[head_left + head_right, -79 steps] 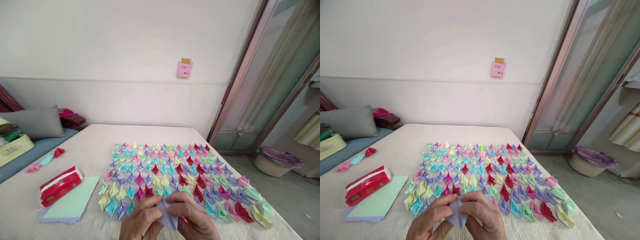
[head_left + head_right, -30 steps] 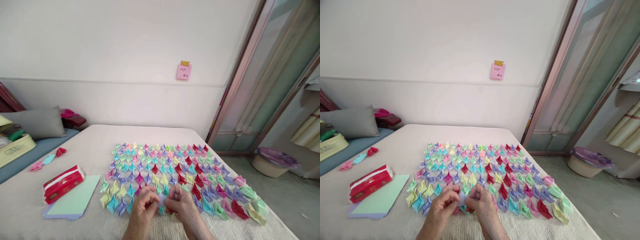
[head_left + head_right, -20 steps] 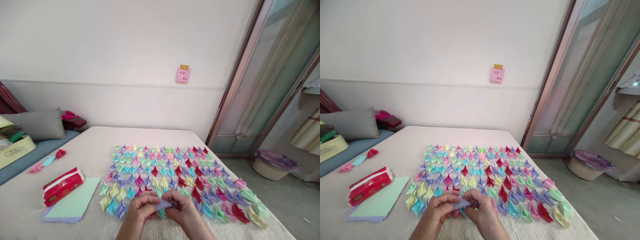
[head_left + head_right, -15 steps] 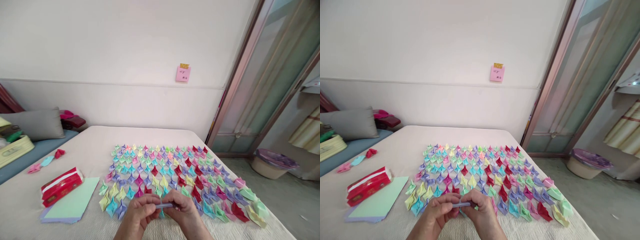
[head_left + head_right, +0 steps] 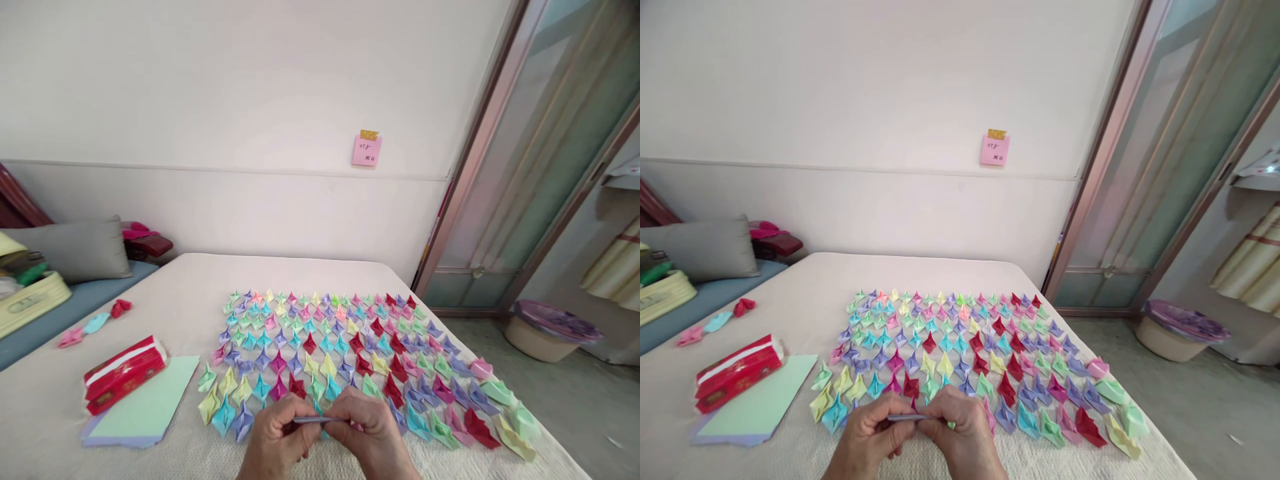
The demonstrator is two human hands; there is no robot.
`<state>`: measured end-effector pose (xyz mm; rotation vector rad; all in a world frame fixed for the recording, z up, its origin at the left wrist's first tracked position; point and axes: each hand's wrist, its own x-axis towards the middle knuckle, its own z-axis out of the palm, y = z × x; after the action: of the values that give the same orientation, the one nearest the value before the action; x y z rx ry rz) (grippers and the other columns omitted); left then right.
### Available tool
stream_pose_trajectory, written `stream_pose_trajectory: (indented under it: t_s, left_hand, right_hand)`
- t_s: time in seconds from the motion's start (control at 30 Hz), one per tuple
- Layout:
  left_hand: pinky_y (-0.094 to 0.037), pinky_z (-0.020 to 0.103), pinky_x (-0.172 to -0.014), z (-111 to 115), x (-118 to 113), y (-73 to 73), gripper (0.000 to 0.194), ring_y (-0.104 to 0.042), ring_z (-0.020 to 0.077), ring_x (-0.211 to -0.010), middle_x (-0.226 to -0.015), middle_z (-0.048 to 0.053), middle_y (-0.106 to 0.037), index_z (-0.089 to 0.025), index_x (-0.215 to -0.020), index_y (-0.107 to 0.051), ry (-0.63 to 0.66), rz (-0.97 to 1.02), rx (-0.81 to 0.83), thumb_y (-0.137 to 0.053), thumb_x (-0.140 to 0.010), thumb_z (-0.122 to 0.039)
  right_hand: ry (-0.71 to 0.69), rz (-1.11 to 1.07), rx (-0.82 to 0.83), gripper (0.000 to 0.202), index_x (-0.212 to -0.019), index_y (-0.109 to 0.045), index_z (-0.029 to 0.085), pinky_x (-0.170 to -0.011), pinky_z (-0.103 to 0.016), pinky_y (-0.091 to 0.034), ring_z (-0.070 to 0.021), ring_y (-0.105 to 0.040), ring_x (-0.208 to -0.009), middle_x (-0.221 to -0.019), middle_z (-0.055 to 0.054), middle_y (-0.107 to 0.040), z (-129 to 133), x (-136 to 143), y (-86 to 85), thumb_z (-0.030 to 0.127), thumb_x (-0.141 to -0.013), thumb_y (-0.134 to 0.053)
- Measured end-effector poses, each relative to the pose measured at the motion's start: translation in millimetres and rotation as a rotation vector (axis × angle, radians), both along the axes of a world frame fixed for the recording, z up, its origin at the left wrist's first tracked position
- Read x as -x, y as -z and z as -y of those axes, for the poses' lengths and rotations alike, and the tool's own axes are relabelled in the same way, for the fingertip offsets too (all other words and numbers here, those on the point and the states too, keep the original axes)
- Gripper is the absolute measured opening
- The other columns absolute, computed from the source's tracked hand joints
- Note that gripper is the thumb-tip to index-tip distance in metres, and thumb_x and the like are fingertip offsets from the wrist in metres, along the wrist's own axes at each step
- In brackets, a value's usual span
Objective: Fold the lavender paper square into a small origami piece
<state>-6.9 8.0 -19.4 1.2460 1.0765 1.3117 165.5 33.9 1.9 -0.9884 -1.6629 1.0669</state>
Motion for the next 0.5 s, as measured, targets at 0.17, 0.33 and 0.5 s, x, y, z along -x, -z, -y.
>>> stream_pose_trajectory:
  t_s: [0.17,0.33,0.5]
  left_hand:
    - [-0.034,0.02,-0.046,4,-1,0.6,0.023,-0.046,0.0094,-0.044,-0.048,-0.005,-0.05,-0.016,-0.058,-0.073,-0.057,-0.052,-0.006,-0.078,-0.074,-0.032]
    - [-0.032,0.02,-0.042,2,1,3.6,0.026,-0.044,0.0097,-0.04,-0.042,-0.006,-0.05,-0.016,-0.06,-0.07,-0.075,0.015,0.065,-0.082,-0.068,-0.038]
    - [-0.032,0.021,-0.045,2,6,4.1,0.043,-0.043,0.0095,-0.04,-0.041,-0.005,-0.052,-0.015,-0.059,-0.072,-0.061,0.099,0.058,-0.079,-0.069,-0.056]
  right_hand:
    - [-0.038,0.036,-0.012,0.012,-0.062,-0.078,0.021,-0.059,-0.026,-0.039,-0.0147,-0.053,-0.059,-0.059,0.001,-0.058,-1,0,8.1,0.018,-0.074,-0.075]
    - [-0.037,0.024,-0.025,0.015,-0.06,-0.074,0.02,-0.058,-0.026,-0.035,-0.0132,-0.049,-0.059,-0.061,0.003,-0.053,-1,-1,11.8,0.012,-0.073,-0.07]
    - [-0.046,-0.086,0.077,0.012,-0.058,-0.075,0.021,-0.059,-0.028,-0.032,-0.0136,-0.044,-0.058,-0.06,0.003,-0.05,-2,-3,13.7,0.019,-0.07,-0.073]
